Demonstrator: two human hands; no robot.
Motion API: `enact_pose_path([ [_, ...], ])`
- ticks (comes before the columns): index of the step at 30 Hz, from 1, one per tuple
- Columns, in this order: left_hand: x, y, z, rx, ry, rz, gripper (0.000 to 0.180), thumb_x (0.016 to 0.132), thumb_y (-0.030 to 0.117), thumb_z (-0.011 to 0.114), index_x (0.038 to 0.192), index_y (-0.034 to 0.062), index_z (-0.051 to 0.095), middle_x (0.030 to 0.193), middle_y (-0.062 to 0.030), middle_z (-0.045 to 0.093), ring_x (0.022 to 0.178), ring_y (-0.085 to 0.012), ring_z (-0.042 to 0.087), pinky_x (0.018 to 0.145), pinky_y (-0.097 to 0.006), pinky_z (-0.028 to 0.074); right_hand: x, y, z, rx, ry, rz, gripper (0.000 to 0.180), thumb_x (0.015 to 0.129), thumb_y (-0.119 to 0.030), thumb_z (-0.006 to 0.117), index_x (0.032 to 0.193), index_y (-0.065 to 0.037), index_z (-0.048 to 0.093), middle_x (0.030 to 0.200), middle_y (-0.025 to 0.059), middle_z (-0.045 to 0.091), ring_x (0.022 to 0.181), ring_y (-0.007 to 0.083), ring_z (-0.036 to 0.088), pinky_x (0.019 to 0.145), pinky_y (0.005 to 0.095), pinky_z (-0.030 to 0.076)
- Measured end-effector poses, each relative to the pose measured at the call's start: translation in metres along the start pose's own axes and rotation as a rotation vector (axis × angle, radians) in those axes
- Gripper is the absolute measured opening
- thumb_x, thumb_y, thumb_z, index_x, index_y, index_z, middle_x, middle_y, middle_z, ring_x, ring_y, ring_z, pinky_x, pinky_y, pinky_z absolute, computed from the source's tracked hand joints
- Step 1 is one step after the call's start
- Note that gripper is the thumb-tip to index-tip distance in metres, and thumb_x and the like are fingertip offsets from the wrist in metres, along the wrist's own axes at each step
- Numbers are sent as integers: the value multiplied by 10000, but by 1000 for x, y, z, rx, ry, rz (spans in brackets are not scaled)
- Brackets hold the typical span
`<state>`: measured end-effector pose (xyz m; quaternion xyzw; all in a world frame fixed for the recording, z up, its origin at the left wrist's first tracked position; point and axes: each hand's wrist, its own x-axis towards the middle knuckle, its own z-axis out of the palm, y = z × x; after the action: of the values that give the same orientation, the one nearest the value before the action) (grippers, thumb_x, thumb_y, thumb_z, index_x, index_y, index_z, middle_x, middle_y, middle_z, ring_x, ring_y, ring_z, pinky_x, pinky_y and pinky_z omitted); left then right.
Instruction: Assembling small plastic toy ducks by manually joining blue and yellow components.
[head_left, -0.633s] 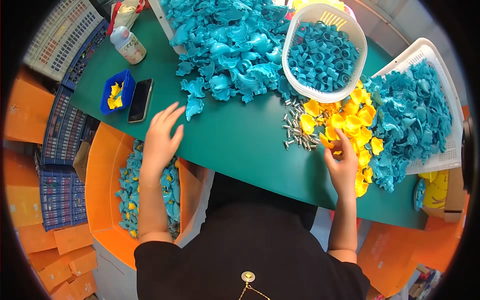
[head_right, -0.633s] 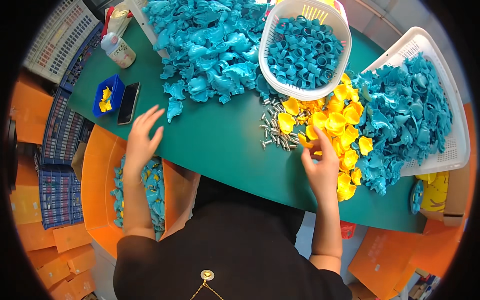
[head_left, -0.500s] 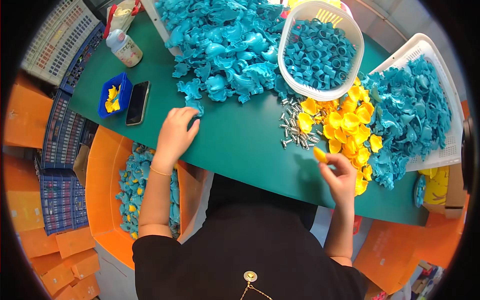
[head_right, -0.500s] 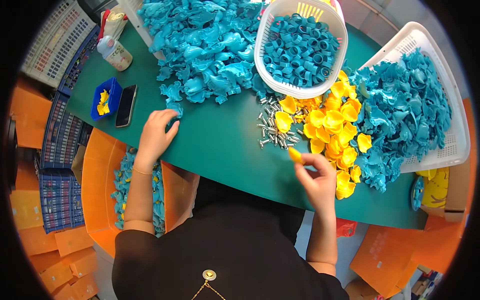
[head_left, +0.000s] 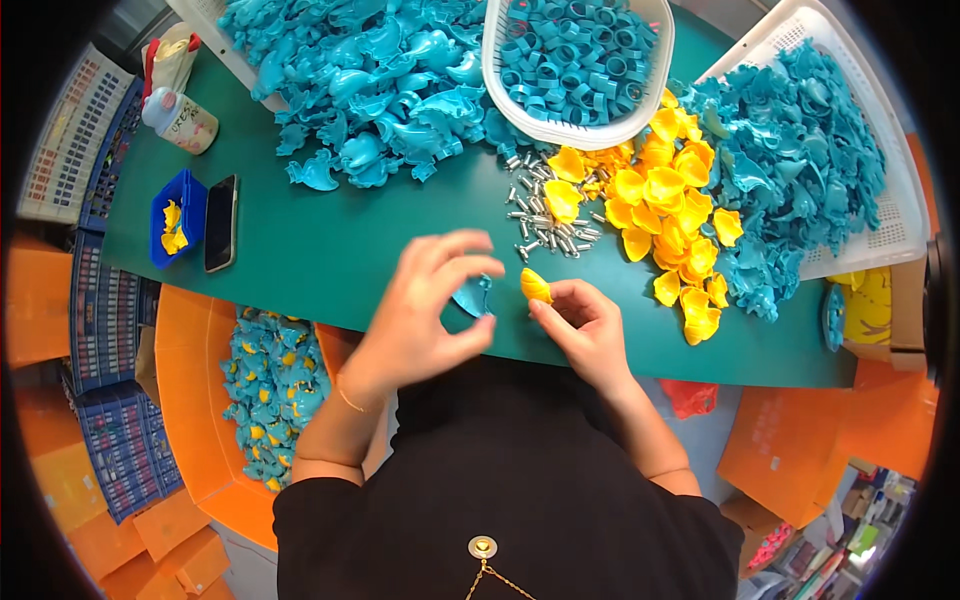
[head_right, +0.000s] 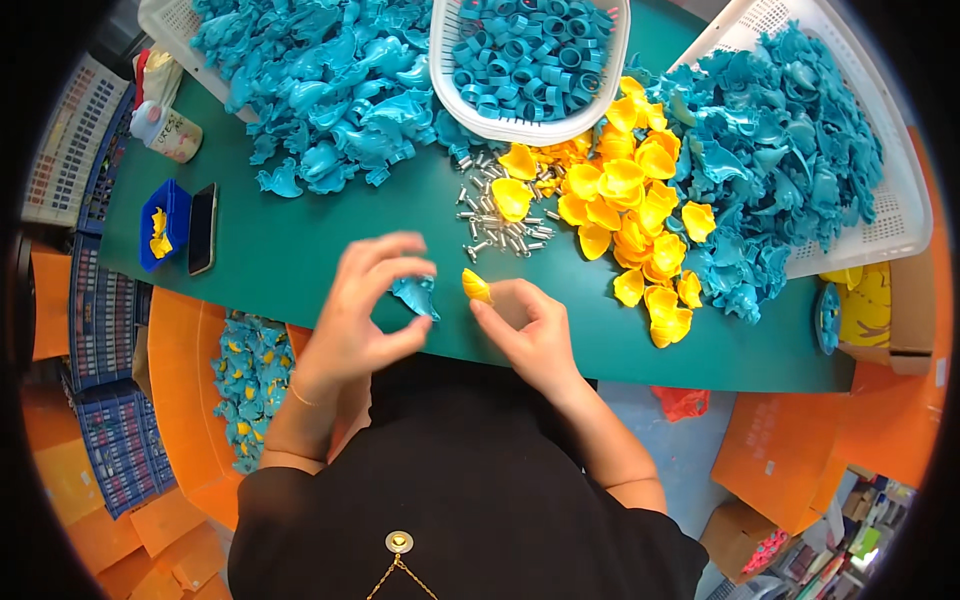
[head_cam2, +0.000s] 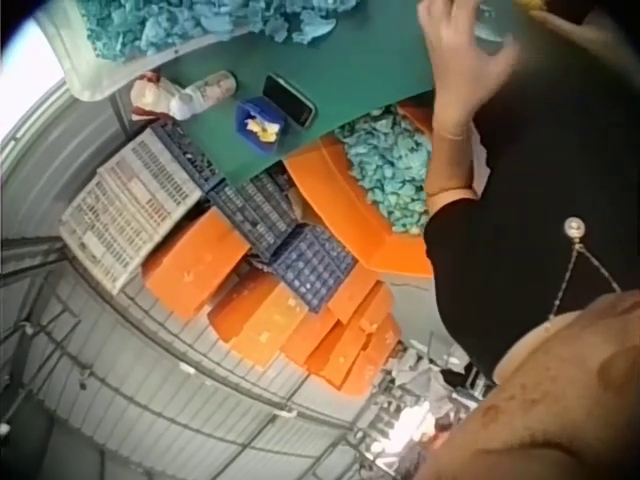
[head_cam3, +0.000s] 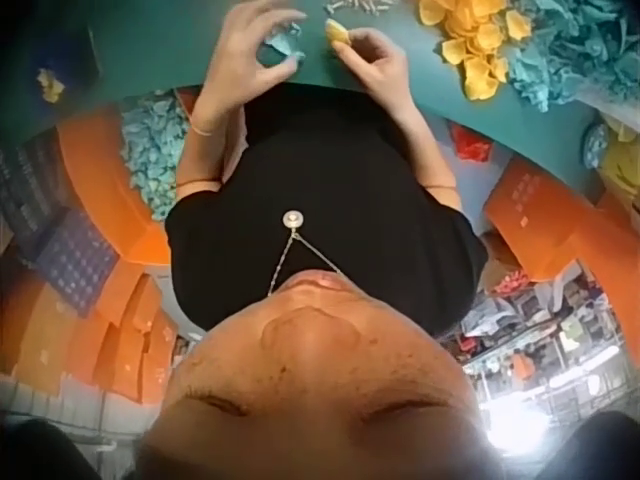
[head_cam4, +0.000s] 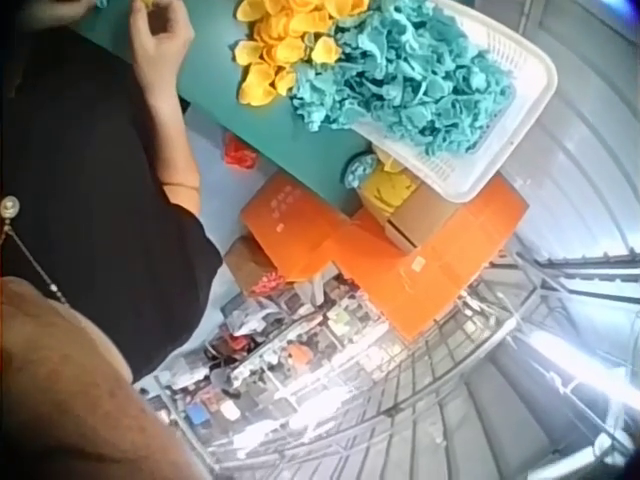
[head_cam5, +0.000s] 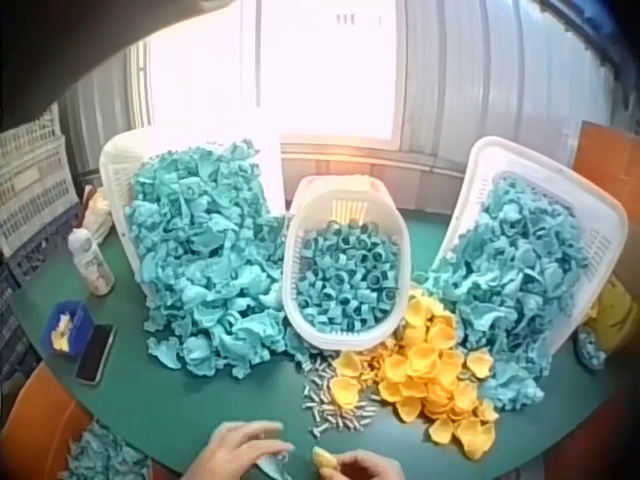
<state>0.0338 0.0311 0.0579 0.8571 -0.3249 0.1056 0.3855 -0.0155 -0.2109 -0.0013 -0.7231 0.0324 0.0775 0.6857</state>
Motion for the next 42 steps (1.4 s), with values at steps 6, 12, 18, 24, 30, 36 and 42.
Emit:
enact_pose_path([
  [6, -17, -35, 9, 53, -206, -75, 525, 768, 151, 850, 1265, 86, 694, 1194, -114, 738, 997, -295, 696, 890, -400, 567, -8, -12, 3, 121, 50, -27, 177, 963, -78, 780, 1117, 0, 744, 969, 31, 752, 877, 76, 670, 798, 236, 529],
  [12, -29, 14, 62, -155, -91, -247, 718, 730, 291, 966, 1297, 72, 583, 826, -65, 658, 740, -176, 652, 653, -304, 533, -7, -11, 4, -96, 74, -228, 181, 936, -68, 796, 1104, -1, 777, 1026, 66, 741, 889, 89, 656, 708, 223, 494],
  [18, -20, 1, 52, -84, -120, -171, 853, 658, 346, 998, 1355, 68, 593, 1042, -76, 694, 884, -192, 640, 765, -334, 534, -5, -9, -8, -334, 30, -233, 161, 922, -107, 811, 1057, -25, 782, 896, 36, 672, 739, 77, 547, 594, 238, 395],
  [24, -20, -7, 54, -60, -229, -140, 914, 643, 365, 985, 1440, 95, 626, 1198, -54, 731, 987, -246, 630, 892, -368, 513, -6, -16, -14, -306, -69, -194, 151, 929, -118, 809, 1053, -34, 786, 900, 17, 647, 747, 72, 521, 607, 246, 382],
  [30, -26, 5, 71, -50, -39, -138, 740, 638, 346, 962, 1270, 125, 647, 1098, -26, 728, 982, -235, 633, 937, -396, 452, -25, -19, -11, 129, -34, 174, 189, 991, -97, 758, 1127, 35, 754, 1017, 51, 754, 876, 70, 661, 748, 224, 524],
  [36, -32, 7, 79, -38, 30, -181, 731, 594, 272, 973, 1231, 124, 647, 1093, 17, 728, 882, -179, 606, 812, -344, 422, -31, -15, 5, 145, 27, 167, 187, 1008, -73, 732, 1136, 62, 738, 1017, 75, 774, 910, 95, 702, 790, 257, 590],
  [42, -35, 7, 80, -45, 23, -200, 726, 569, 231, 959, 1223, 122, 662, 1088, 23, 717, 850, -171, 587, 798, -341, 412, -32, -18, 4, 27, 2, 138, 211, 999, -134, 747, 1084, 58, 765, 916, 67, 791, 846, 78, 688, 765, 269, 559],
])
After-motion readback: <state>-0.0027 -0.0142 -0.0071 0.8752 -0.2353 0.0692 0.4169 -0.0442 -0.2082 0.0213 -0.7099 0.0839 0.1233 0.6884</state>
